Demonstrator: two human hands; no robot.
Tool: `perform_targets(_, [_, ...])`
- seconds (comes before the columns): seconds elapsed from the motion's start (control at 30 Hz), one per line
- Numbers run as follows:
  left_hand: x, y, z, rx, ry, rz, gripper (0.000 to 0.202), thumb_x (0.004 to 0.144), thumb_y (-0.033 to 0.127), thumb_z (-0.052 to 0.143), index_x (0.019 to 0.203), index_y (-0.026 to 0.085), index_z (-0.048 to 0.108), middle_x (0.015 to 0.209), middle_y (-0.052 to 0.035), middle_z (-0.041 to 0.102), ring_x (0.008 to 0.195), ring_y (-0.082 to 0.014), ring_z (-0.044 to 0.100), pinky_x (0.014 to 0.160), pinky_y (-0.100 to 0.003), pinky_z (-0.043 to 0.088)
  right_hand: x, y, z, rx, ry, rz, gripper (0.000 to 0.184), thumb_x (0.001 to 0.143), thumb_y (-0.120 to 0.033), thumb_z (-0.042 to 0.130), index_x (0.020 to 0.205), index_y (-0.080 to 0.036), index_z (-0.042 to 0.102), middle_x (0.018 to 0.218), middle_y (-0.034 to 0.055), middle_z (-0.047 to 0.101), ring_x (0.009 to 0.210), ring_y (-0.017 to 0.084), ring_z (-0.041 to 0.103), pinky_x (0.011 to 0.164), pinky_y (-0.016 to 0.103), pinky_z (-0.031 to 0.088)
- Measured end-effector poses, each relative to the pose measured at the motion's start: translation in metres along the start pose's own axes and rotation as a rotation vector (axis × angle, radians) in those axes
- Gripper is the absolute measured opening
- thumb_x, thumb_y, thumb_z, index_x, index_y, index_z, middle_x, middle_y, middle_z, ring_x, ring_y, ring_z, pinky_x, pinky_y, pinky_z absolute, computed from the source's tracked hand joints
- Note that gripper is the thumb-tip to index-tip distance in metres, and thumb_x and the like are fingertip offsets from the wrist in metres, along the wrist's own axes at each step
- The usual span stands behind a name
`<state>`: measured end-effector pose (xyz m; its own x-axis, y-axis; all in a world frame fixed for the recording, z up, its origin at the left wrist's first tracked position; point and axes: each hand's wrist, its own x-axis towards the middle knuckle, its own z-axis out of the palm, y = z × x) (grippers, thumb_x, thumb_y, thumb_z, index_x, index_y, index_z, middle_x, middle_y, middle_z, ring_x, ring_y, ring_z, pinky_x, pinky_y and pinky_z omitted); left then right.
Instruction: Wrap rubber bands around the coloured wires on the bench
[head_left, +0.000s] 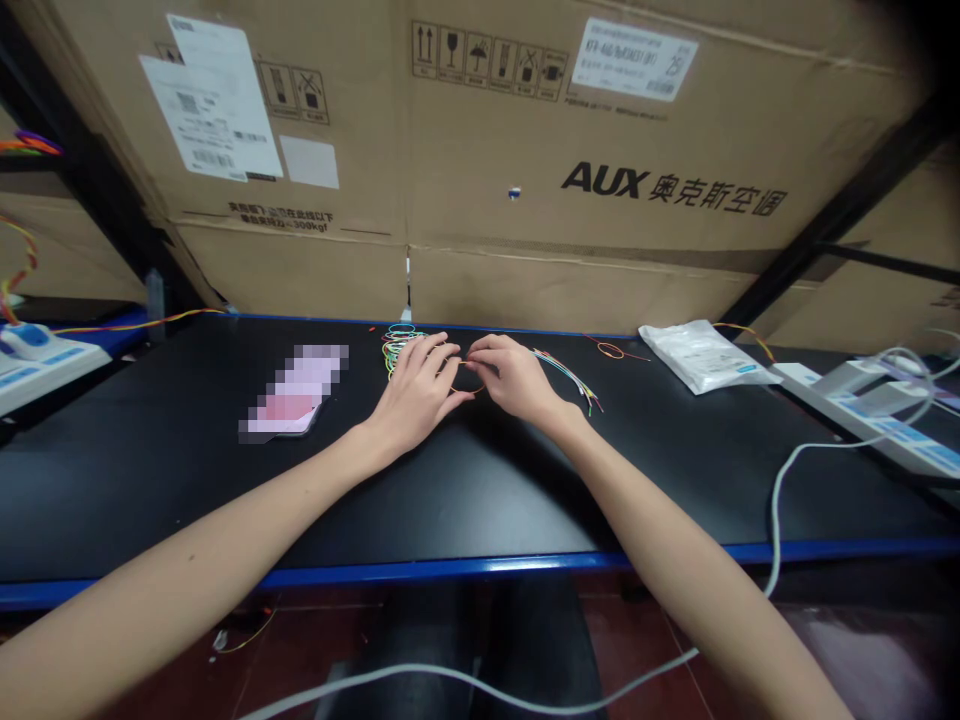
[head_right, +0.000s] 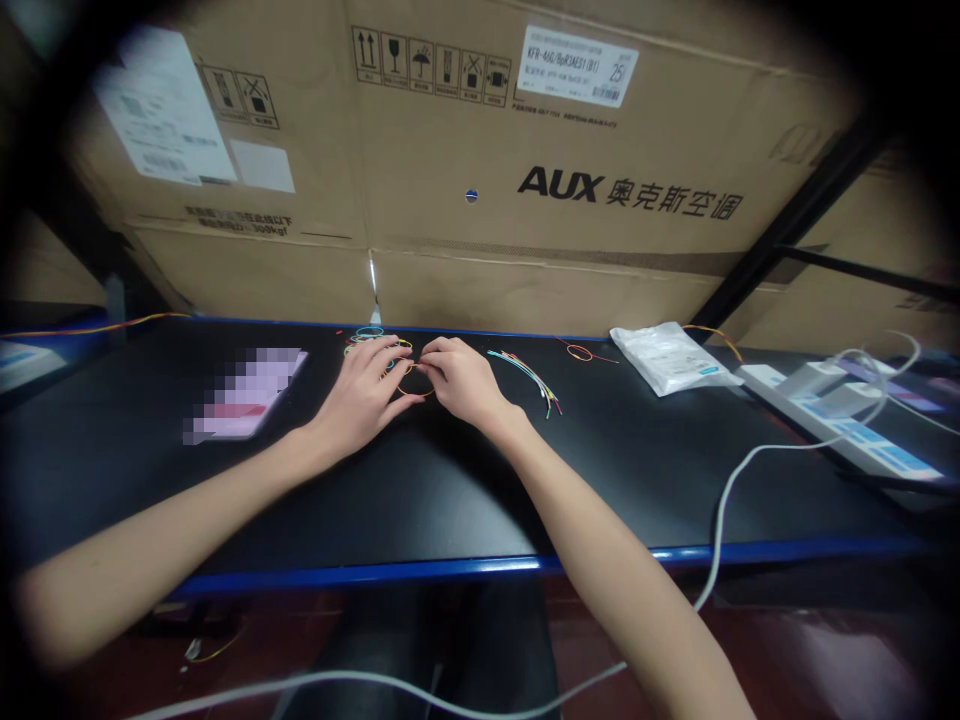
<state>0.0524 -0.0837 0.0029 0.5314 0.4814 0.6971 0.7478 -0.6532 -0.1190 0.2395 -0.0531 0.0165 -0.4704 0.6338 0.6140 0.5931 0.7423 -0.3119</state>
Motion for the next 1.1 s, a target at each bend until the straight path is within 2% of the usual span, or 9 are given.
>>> perform_targets(0.1, [0.0, 0.0005, -0.0007, -0.013, -0.008, -0.001, 0.031, 0.087, 0.028, 0.065, 0.114, 0.012, 0.064, 0.124, -0.02, 0.063, 0.13, -0.0369, 0.049, 0.107, -0.057, 0.04, 0.0004, 0.0007, -0.0027, 0.095, -0.1, 0.044, 0.024, 0.094, -0.015, 0.047, 0.086, -0.016, 0.07, 0.093, 0.0072, 0.07, 0.084, 0.017, 0.064, 0.08, 0.03, 0.049])
perform_targets(0.17, [0.0, 0.0002, -0.0008, -0.024, -0.008, -0.016, 0.032, 0.088, 0.028, 0.064, 0.117, 0.013, 0.063, 0.125, -0.0199, 0.063, 0.13, -0.0368, 0.049, 0.108, -0.059, 0.039, 0.0, 0.0008, -0.0027, 0.082, -0.115, 0.052, 0.025, 0.095, -0.016, 0.045, 0.086, -0.016, 0.068, 0.091, 0.0073, 0.069, 0.083, 0.017, 0.063, 0.079, 0.03, 0.049])
perform_targets(0.33, [-0.0004, -0.0009, 0.0005, -0.005, 0.004, -0.042, 0.038, 0.089, 0.028, 0.062, 0.123, 0.011, 0.06, 0.126, -0.0208, 0.062, 0.13, -0.0369, 0.048, 0.109, -0.059, 0.036, -0.0021, -0.0016, 0.0028, -0.076, 0.028, 0.015, 0.01, 0.09, -0.024, 0.059, 0.093, -0.019, 0.068, 0.106, 0.01, 0.067, 0.097, 0.022, 0.062, 0.086, 0.036, 0.05])
perform_targets(0.5, [-0.0001, -0.0001, 0.0, 0.012, 0.008, -0.039, 0.039, 0.089, 0.029, 0.062, 0.123, 0.01, 0.059, 0.125, -0.0206, 0.063, 0.13, -0.0366, 0.049, 0.109, -0.058, 0.037, -0.0024, -0.0042, 0.0044, -0.089, 0.196, -0.018, 0.009, 0.09, -0.022, 0.06, 0.088, -0.021, 0.069, 0.104, 0.0084, 0.067, 0.096, 0.021, 0.063, 0.087, 0.036, 0.051])
perform_targets(0.63, [0.0007, 0.0011, -0.0008, -0.025, 0.014, -0.063, 0.038, 0.089, 0.028, 0.063, 0.123, 0.012, 0.06, 0.124, -0.0202, 0.063, 0.13, -0.0368, 0.049, 0.109, -0.059, 0.036, -0.0024, -0.0049, 0.0044, -0.087, 0.25, -0.014, 0.009, 0.09, -0.025, 0.061, 0.086, -0.022, 0.069, 0.103, 0.0079, 0.067, 0.096, 0.022, 0.061, 0.088, 0.038, 0.051])
perform_targets(0.93, [-0.0009, 0.0013, 0.002, -0.011, -0.01, -0.05, 0.036, 0.089, 0.029, 0.062, 0.121, 0.011, 0.061, 0.123, -0.0206, 0.064, 0.129, -0.0372, 0.049, 0.108, -0.059, 0.037, -0.0007, -0.0042, 0.004, -0.003, 0.177, -0.052, 0.02, 0.093, -0.025, 0.057, 0.08, -0.022, 0.072, 0.096, 0.0073, 0.07, 0.093, 0.021, 0.06, 0.088, 0.037, 0.05])
perform_targets(1.03, [-0.001, 0.0002, 0.0023, 0.009, -0.003, -0.04, 0.035, 0.089, 0.029, 0.062, 0.12, 0.012, 0.061, 0.122, -0.0194, 0.064, 0.13, -0.0378, 0.047, 0.107, -0.059, 0.038, 0.0006, -0.006, 0.0016, 0.099, 0.089, 0.013, 0.027, 0.094, -0.024, 0.052, 0.075, -0.019, 0.07, 0.091, 0.0069, 0.071, 0.087, 0.019, 0.063, 0.084, 0.034, 0.051])
perform_targets(1.1, [-0.0008, -0.0005, 0.002, 0.03, 0.005, -0.038, 0.034, 0.09, 0.029, 0.061, 0.119, 0.012, 0.061, 0.122, -0.0195, 0.063, 0.132, -0.0388, 0.045, 0.106, -0.06, 0.038, 0.0009, -0.0063, 0.0012, 0.148, 0.066, 0.06, 0.027, 0.095, -0.024, 0.051, 0.076, -0.018, 0.069, 0.095, 0.0075, 0.07, 0.089, 0.018, 0.065, 0.086, 0.033, 0.051])
